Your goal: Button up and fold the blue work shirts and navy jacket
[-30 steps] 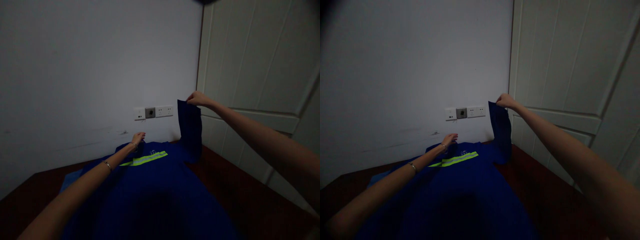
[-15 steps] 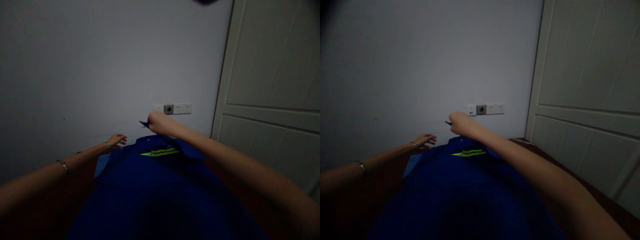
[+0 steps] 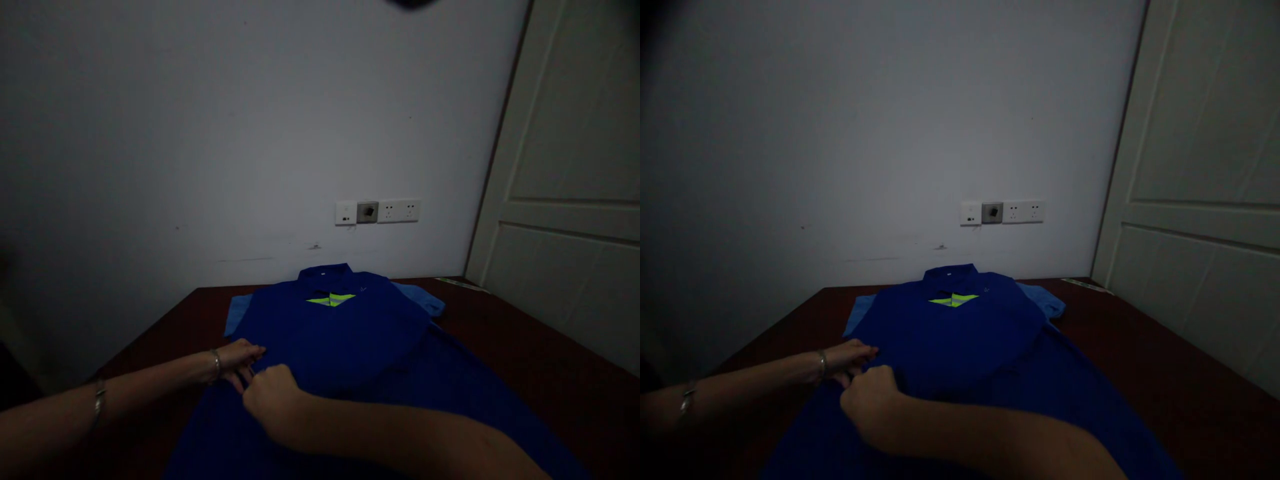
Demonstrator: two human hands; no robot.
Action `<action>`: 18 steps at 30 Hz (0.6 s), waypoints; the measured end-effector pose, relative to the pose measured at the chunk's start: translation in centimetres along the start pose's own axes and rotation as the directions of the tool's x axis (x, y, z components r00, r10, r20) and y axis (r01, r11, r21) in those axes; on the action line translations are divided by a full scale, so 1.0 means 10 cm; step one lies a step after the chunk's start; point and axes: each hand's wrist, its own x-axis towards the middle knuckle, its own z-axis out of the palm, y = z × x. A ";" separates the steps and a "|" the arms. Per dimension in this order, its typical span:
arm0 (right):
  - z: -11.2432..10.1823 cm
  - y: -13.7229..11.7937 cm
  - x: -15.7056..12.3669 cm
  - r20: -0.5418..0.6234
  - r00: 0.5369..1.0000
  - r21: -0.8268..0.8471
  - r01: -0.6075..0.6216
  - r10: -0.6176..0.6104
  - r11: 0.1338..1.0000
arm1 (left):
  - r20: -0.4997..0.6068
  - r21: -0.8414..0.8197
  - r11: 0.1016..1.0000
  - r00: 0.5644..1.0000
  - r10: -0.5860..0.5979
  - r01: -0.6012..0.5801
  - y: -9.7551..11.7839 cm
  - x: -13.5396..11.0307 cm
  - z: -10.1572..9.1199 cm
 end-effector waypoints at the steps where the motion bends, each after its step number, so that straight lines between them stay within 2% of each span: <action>1: 0.01 0.00 -0.05 0.037 0.999 -0.016 -0.016 0.017 1.000 | -0.003 -0.016 1.000 1.000 0.002 -0.002 -0.02 0.00 0.03; 3: 0.01 0.02 -0.17 0.075 0.996 -0.046 -0.040 0.044 0.998 | 0.009 -0.025 1.000 1.000 0.017 -0.016 -0.06 0.01 0.07; 6: 0.01 0.18 -0.40 -0.099 0.994 -0.039 -0.040 0.036 0.998 | 0.060 0.008 0.999 0.997 0.053 -0.054 -0.11 0.05 0.09; 8: -0.02 0.44 -0.58 -0.209 0.968 -0.020 -0.146 0.138 0.989 | 0.064 0.020 0.998 0.996 0.063 -0.064 -0.17 0.08 0.09; 10: -0.06 0.84 -0.80 -0.242 0.932 0.016 -0.276 0.272 0.961 | 0.048 0.014 0.999 0.998 0.052 -0.053 -0.22 0.10 0.08; 12: -0.09 1.33 -1.07 -0.258 0.851 0.063 -0.457 0.457 0.887 | 0.037 -0.003 0.999 0.998 0.042 -0.042 -0.27 0.10 0.08; 14: -0.08 1.85 -1.37 -0.274 0.725 0.072 -0.640 0.632 0.765 | 0.027 -0.024 0.999 0.999 0.047 -0.046 -0.29 0.09 0.07; 16: 0.00 2.30 -1.68 -0.267 0.602 0.067 -0.767 0.752 0.638 | 0.019 -0.038 0.998 0.998 0.056 -0.056 -0.29 0.05 0.05; 18: 0.13 2.62 -1.95 -0.229 0.503 0.058 -0.848 0.833 0.528 | 0.013 -0.044 0.997 0.998 0.056 -0.056 -0.29 0.01 0.01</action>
